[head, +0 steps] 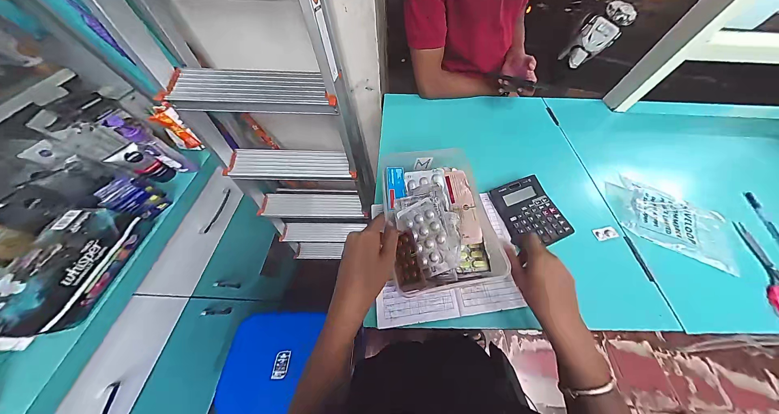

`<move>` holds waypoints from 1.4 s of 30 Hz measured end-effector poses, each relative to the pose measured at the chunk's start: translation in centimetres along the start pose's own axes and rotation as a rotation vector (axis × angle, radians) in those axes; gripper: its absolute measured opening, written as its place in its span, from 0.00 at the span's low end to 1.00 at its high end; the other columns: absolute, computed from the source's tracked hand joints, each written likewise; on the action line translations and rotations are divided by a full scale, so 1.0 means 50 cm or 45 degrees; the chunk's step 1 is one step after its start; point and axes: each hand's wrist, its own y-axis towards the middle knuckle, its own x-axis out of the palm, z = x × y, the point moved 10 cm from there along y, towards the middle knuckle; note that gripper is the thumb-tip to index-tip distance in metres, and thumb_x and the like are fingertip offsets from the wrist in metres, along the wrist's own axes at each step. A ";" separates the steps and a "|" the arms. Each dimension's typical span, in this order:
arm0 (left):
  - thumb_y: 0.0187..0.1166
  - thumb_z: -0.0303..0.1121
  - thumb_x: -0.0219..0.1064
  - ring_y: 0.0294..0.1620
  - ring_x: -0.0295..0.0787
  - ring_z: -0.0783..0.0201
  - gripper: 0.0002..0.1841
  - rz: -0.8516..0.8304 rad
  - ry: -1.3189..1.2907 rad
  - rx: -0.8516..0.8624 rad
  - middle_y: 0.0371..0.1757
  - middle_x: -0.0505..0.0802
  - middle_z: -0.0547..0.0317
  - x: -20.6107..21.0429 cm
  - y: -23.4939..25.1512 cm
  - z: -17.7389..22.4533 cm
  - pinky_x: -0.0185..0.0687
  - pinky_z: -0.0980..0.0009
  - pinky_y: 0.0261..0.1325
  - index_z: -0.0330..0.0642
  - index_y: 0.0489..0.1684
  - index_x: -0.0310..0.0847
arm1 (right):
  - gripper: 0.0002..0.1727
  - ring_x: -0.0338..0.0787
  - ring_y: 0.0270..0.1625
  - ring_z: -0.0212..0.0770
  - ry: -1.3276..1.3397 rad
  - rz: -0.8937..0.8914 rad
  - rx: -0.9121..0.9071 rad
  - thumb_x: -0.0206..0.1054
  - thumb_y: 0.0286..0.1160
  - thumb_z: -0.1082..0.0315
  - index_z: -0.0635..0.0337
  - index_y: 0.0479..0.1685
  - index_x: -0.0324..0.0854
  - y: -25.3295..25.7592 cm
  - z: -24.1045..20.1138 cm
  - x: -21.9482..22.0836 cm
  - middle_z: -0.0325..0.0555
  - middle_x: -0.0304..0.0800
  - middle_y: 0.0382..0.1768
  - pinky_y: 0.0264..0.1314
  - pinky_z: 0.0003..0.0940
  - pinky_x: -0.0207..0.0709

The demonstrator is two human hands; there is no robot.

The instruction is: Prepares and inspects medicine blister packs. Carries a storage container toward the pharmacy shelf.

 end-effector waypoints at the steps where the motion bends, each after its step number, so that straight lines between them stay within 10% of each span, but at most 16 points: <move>1: 0.88 0.36 0.54 0.22 0.82 0.60 0.19 0.014 -0.012 0.009 0.24 0.88 0.53 -0.016 -0.007 -0.006 0.80 0.59 0.32 0.33 0.61 0.87 | 0.28 0.92 0.43 0.70 -0.067 -0.200 0.141 0.65 0.83 0.50 0.71 0.60 0.81 0.001 0.011 0.040 0.70 0.90 0.45 0.41 0.68 0.81; 6: 0.85 0.39 0.50 0.19 0.81 0.69 0.21 0.224 -0.013 0.052 0.21 0.88 0.61 -0.136 -0.088 -0.057 0.78 0.66 0.25 0.37 0.55 0.89 | 0.23 0.92 0.50 0.71 -0.158 -0.368 0.240 0.55 0.91 0.54 0.68 0.58 0.82 0.019 0.024 0.078 0.69 0.91 0.45 0.49 0.70 0.80; 10: 0.86 0.42 0.49 0.19 0.79 0.74 0.23 0.361 0.040 -0.045 0.20 0.86 0.65 -0.170 -0.211 -0.080 0.76 0.71 0.25 0.40 0.57 0.89 | 0.17 0.90 0.28 0.65 0.117 0.229 -0.196 0.59 0.86 0.67 0.73 0.61 0.80 0.003 -0.038 -0.109 0.65 0.89 0.29 0.31 0.63 0.81; 13: 0.86 0.42 0.49 0.18 0.81 0.65 0.24 0.500 0.109 -0.184 0.18 0.86 0.60 -0.145 -0.336 -0.071 0.79 0.62 0.24 0.37 0.59 0.89 | 0.20 0.95 0.35 0.48 0.304 0.509 -0.648 0.65 0.77 0.67 0.70 0.64 0.83 -0.091 -0.163 -0.232 0.58 0.96 0.41 0.35 0.43 0.86; 19: 0.84 0.39 0.50 0.12 0.76 0.69 0.23 0.884 0.135 -0.491 0.14 0.82 0.63 -0.094 -0.652 -0.084 0.75 0.68 0.19 0.33 0.54 0.90 | 0.19 0.96 0.57 0.43 0.337 0.200 -1.687 0.64 0.77 0.62 0.62 0.59 0.91 -0.515 -0.393 -0.160 0.49 0.97 0.54 0.54 0.31 0.88; 28: 0.83 0.33 0.59 0.32 0.94 0.57 0.17 1.280 0.049 -1.154 0.30 0.94 0.51 -0.153 -1.330 -0.107 0.88 0.55 0.41 0.33 0.58 0.88 | 0.23 0.93 0.66 0.48 0.675 -0.574 -2.699 0.64 0.81 0.48 0.50 0.65 0.90 -1.157 -0.419 -0.140 0.51 0.94 0.62 0.58 0.36 0.88; 33: 0.87 0.35 0.53 0.29 0.91 0.62 0.19 1.674 0.030 -1.253 0.28 0.93 0.53 -0.182 -1.805 -0.102 0.86 0.59 0.39 0.35 0.53 0.90 | 0.28 0.82 0.77 0.52 1.339 -1.010 -2.320 0.71 0.77 0.57 0.76 0.64 0.83 -1.356 -0.554 -0.145 0.69 0.87 0.66 0.82 0.41 0.72; 37: 0.87 0.34 0.53 0.27 0.90 0.59 0.19 1.840 0.133 -1.380 0.28 0.93 0.50 -0.219 -2.170 -0.068 0.85 0.58 0.36 0.33 0.63 0.87 | 0.52 0.64 0.89 0.48 1.167 -2.156 -1.818 0.67 0.79 0.55 0.71 0.94 0.39 -1.738 -0.664 0.061 0.68 0.51 0.90 0.84 0.40 0.69; 39: 0.88 0.34 0.53 0.30 0.92 0.54 0.20 1.872 0.178 -1.512 0.30 0.94 0.47 -0.238 -2.321 -0.045 0.87 0.54 0.39 0.32 0.68 0.84 | 0.45 0.80 0.75 0.29 1.052 -2.793 -1.340 0.64 0.80 0.52 0.58 0.93 0.44 -1.965 -0.633 0.121 0.40 0.72 0.80 0.75 0.29 0.79; 40: 0.89 0.35 0.52 0.31 0.93 0.52 0.21 1.871 0.198 -1.596 0.31 0.94 0.46 -0.247 -2.395 -0.035 0.87 0.52 0.40 0.33 0.70 0.83 | 0.30 0.92 0.58 0.26 1.012 -2.980 -0.989 0.65 0.78 0.55 0.52 0.78 0.64 -2.068 -0.611 0.130 0.32 0.91 0.60 0.62 0.29 0.88; 42: 0.90 0.39 0.50 0.32 0.94 0.50 0.23 1.865 0.234 -1.737 0.31 0.94 0.45 -0.265 -2.540 -0.024 0.87 0.48 0.41 0.35 0.72 0.82 | 0.13 0.96 0.44 0.27 0.865 -3.194 -0.782 0.58 0.81 0.61 0.50 0.59 0.75 -2.262 -0.586 0.108 0.31 0.97 0.41 0.52 0.30 0.92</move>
